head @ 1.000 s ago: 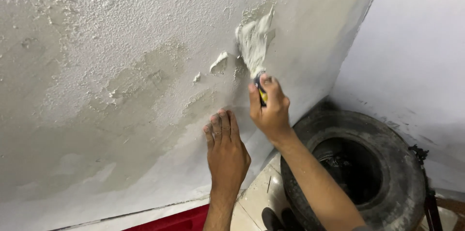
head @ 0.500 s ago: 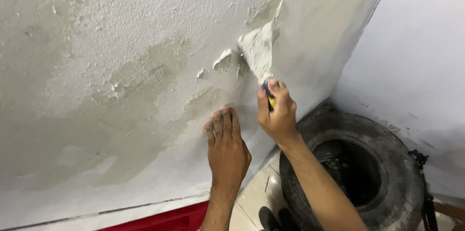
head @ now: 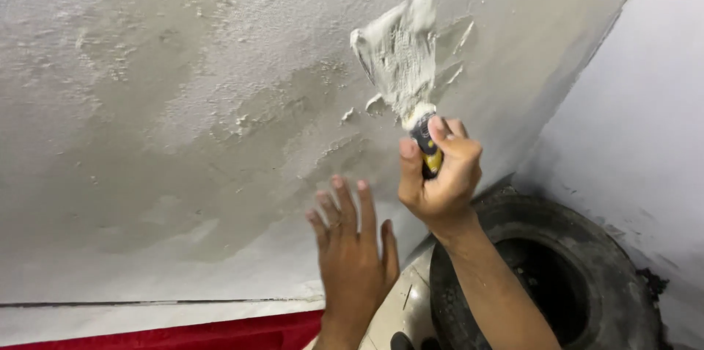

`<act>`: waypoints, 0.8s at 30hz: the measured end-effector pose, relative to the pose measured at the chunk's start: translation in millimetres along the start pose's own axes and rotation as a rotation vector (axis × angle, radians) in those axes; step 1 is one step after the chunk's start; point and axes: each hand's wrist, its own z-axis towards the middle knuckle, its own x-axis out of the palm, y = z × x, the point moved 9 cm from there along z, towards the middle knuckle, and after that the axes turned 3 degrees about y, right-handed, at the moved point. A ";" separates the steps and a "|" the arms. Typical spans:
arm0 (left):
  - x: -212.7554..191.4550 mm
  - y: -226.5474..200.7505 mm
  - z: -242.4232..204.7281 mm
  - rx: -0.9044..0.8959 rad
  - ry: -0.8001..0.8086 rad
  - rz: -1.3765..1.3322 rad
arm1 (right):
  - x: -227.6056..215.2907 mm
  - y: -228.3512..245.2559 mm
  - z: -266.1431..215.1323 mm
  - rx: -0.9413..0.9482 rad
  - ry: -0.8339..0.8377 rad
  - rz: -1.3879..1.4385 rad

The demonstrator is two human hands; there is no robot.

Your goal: The person spreads plaster onto a wall using a putty knife, scoops more plaster from a bucket, and applies it across the wall.

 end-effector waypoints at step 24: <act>-12.9 37.4 -26.8 -0.079 -0.026 0.004 | 57.5 -14.5 -14.3 0.184 0.150 0.115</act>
